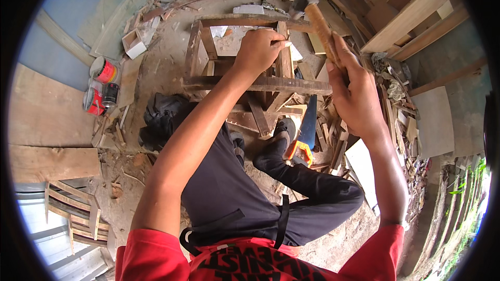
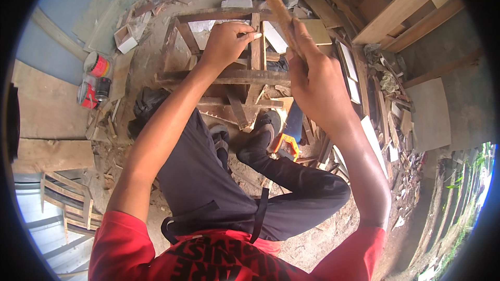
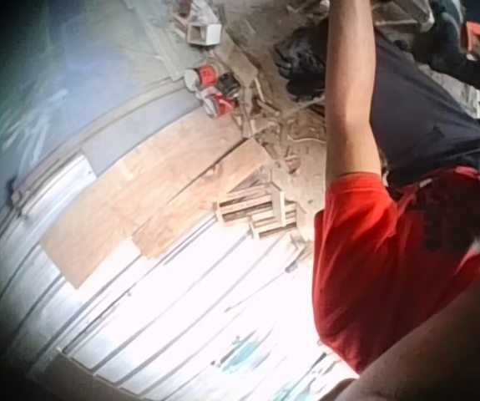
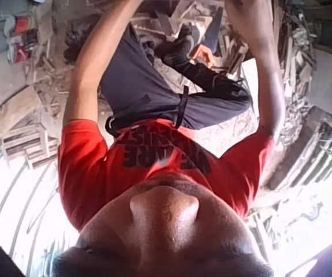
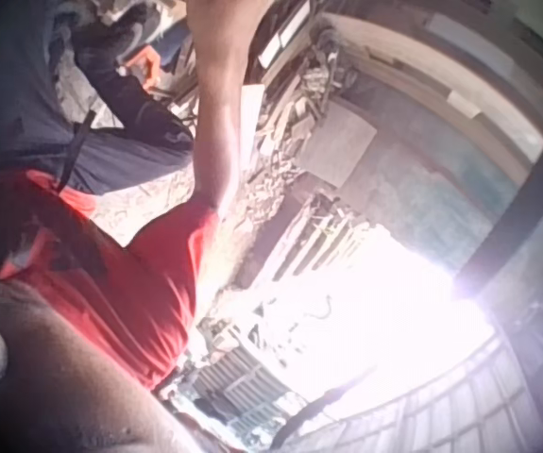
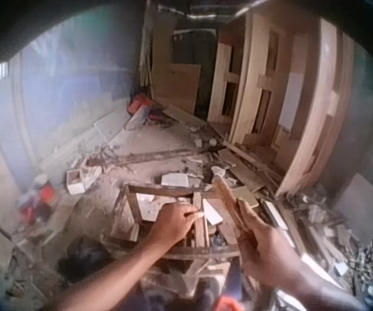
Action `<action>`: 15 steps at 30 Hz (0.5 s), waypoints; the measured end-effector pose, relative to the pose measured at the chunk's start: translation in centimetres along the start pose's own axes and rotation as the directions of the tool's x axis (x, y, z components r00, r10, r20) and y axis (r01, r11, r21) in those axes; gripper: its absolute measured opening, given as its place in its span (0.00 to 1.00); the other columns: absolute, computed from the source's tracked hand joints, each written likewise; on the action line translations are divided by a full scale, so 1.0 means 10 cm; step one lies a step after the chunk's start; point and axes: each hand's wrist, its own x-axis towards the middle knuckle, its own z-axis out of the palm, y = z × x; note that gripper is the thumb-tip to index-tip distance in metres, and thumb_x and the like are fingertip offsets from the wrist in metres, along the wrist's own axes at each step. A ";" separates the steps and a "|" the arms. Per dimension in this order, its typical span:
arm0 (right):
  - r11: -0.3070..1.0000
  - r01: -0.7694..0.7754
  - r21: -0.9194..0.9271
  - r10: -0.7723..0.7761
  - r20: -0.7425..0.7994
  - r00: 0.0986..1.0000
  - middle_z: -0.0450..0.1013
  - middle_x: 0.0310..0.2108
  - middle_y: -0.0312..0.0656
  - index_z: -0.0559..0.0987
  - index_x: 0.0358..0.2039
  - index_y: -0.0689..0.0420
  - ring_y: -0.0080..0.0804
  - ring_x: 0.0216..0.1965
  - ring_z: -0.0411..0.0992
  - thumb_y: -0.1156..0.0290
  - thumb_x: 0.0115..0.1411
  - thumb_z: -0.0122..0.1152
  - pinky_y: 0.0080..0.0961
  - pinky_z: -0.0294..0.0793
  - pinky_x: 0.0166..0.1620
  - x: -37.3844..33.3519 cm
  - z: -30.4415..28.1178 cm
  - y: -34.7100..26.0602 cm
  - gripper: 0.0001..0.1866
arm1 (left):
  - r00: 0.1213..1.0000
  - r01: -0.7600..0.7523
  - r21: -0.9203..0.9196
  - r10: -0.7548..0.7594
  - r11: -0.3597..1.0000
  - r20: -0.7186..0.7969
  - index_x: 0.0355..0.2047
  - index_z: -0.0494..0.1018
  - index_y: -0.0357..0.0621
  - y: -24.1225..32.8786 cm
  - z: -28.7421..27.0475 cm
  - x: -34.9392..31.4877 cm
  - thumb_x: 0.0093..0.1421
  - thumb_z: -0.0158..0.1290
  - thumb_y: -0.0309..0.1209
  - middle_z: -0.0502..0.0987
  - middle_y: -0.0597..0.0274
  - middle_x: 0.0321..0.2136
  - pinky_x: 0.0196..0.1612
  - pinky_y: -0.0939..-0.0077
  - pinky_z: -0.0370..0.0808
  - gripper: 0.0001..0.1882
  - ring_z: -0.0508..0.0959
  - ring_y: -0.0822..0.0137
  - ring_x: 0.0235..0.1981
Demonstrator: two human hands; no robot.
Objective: The person uses a hammer to strike and pry apart a wooden frame, removing nails and separating pieces. The person repeatedly hits joints and pulls apart sections to disassemble the structure.
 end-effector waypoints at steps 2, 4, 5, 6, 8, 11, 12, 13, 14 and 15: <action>0.996 0.074 -0.043 -0.073 0.004 0.997 0.75 0.30 0.65 0.65 0.62 0.65 0.55 0.36 0.79 0.75 0.63 0.51 0.39 0.75 0.38 -0.01 0.06 0.16 0.25 | 1.000 0.011 0.031 -0.011 0.999 0.003 0.33 0.82 0.40 0.02 0.02 0.01 0.55 0.58 0.33 0.82 0.51 0.32 0.39 0.64 0.76 0.10 0.81 0.52 0.33; 0.992 0.098 -0.082 -0.098 -0.001 0.995 0.76 0.30 0.64 0.65 0.62 0.64 0.54 0.35 0.79 0.76 0.63 0.51 0.38 0.75 0.37 -0.02 0.06 0.22 0.26 | 1.000 0.003 0.054 -0.003 0.999 0.007 0.33 0.82 0.40 0.02 0.02 0.04 0.55 0.58 0.33 0.82 0.51 0.32 0.39 0.64 0.76 0.10 0.81 0.52 0.33; 0.992 0.085 -0.095 -0.085 -0.002 0.996 0.76 0.29 0.64 0.65 0.62 0.64 0.53 0.34 0.79 0.76 0.63 0.51 0.37 0.75 0.36 -0.02 0.05 0.20 0.26 | 1.000 -0.002 0.065 0.001 0.998 0.010 0.33 0.82 0.40 -0.01 0.02 0.02 0.55 0.58 0.33 0.82 0.51 0.31 0.39 0.64 0.76 0.10 0.81 0.52 0.33; 0.991 0.071 -0.109 -0.072 -0.004 0.997 0.76 0.29 0.63 0.65 0.62 0.64 0.52 0.34 0.79 0.77 0.63 0.51 0.35 0.76 0.35 -0.02 0.05 0.17 0.26 | 1.000 -0.006 0.075 0.005 0.997 0.013 0.33 0.82 0.40 -0.03 0.03 0.02 0.55 0.58 0.33 0.82 0.51 0.31 0.39 0.64 0.76 0.10 0.81 0.52 0.33; 0.999 0.021 -0.035 -0.024 -0.082 0.996 0.77 0.35 0.58 0.64 0.64 0.61 0.36 0.30 0.75 0.76 0.64 0.50 0.31 0.75 0.38 -0.02 0.02 0.07 0.26 | 1.000 -0.004 0.020 0.005 1.000 -0.008 0.33 0.82 0.40 -0.06 0.03 0.02 0.55 0.59 0.33 0.82 0.51 0.32 0.39 0.64 0.76 0.10 0.81 0.51 0.33; 0.998 0.055 0.016 -0.055 -0.022 0.998 0.76 0.35 0.62 0.65 0.63 0.61 0.46 0.34 0.77 0.78 0.63 0.50 0.37 0.75 0.39 -0.04 0.05 0.10 0.26 | 1.000 0.000 0.009 0.000 1.000 0.000 0.32 0.82 0.40 -0.03 0.03 0.01 0.55 0.59 0.32 0.82 0.51 0.32 0.39 0.64 0.76 0.09 0.81 0.51 0.33; 0.996 0.088 0.021 -0.088 0.021 0.996 0.76 0.33 0.65 0.65 0.63 0.63 0.55 0.37 0.78 0.79 0.62 0.51 0.42 0.75 0.39 -0.05 0.06 0.15 0.26 | 1.000 -0.005 0.017 0.005 1.000 0.006 0.32 0.82 0.40 -0.01 0.02 0.03 0.55 0.59 0.31 0.82 0.51 0.32 0.39 0.64 0.77 0.09 0.81 0.51 0.33; 0.989 0.138 -0.054 -0.135 0.058 0.989 0.75 0.34 0.66 0.64 0.63 0.62 0.57 0.38 0.77 0.79 0.62 0.51 0.43 0.75 0.40 -0.09 0.05 0.20 0.27 | 0.999 0.033 0.019 -0.033 0.999 0.022 0.32 0.82 0.39 0.00 0.02 0.04 0.55 0.59 0.31 0.82 0.51 0.33 0.39 0.65 0.77 0.09 0.81 0.51 0.33; 0.972 0.200 -0.123 -0.189 0.097 0.977 0.75 0.34 0.66 0.64 0.63 0.62 0.59 0.39 0.76 0.79 0.62 0.51 0.44 0.74 0.41 -0.09 0.05 0.23 0.27 | 0.997 0.072 0.025 -0.073 0.997 0.036 0.32 0.82 0.39 -0.01 0.03 0.04 0.55 0.59 0.31 0.82 0.51 0.33 0.39 0.65 0.77 0.09 0.81 0.52 0.34; 0.979 0.166 -0.120 -0.156 0.090 0.984 0.75 0.35 0.66 0.64 0.63 0.63 0.60 0.39 0.76 0.78 0.62 0.51 0.44 0.74 0.41 -0.13 0.04 0.22 0.27 | 0.992 0.111 0.031 -0.113 0.993 0.050 0.32 0.82 0.39 -0.02 0.03 0.04 0.55 0.58 0.31 0.82 0.51 0.33 0.39 0.65 0.77 0.09 0.81 0.52 0.34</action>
